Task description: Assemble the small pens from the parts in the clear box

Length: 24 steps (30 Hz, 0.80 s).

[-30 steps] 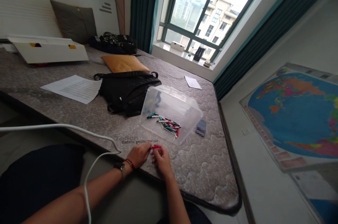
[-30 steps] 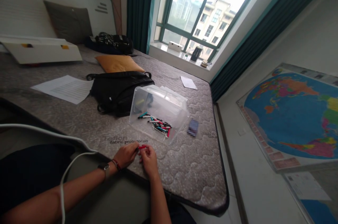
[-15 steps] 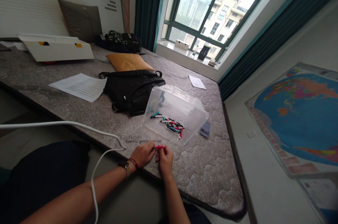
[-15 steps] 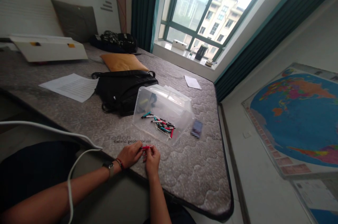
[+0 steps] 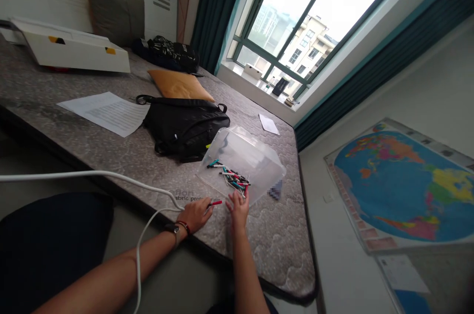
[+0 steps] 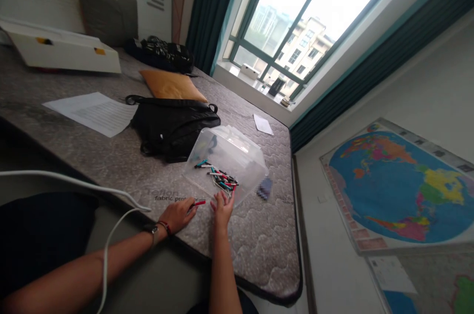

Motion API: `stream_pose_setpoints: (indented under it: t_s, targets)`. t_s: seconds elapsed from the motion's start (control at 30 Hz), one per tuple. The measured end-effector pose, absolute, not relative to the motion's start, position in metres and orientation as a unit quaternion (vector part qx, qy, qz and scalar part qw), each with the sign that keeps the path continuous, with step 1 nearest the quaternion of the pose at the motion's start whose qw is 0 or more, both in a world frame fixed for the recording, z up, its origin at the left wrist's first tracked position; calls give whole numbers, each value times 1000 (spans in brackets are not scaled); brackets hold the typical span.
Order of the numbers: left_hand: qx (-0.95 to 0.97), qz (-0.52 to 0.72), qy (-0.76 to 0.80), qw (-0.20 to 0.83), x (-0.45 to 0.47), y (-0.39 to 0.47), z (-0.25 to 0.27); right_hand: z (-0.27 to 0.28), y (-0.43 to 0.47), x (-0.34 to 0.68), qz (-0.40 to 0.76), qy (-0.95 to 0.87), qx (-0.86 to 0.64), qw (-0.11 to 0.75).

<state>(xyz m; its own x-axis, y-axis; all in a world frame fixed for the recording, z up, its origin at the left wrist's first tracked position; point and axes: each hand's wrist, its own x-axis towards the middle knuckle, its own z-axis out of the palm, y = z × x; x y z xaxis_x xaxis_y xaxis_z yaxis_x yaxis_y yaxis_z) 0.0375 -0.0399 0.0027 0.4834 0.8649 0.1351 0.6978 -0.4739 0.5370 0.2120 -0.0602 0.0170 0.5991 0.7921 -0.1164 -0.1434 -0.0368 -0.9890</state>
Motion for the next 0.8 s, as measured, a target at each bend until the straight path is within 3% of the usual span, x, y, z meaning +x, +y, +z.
stream_pose_setpoints:
  t_s: [0.17, 0.33, 0.63, 0.8]
  targets:
    - [842, 165, 458, 231, 36, -40, 11, -29, -95, 177, 315, -357, -677, 561]
    - [850, 155, 452, 222, 35, -41, 11, -24, -101, 171, 321, -393, -668, 545]
    - [875, 156, 409, 205, 32, -40, 4, -28, -94, 179, 374, -320, -637, 593]
    - [860, 175, 434, 204, 32, -40, 3, -25, -93, 192, 391, -194, -583, 685]
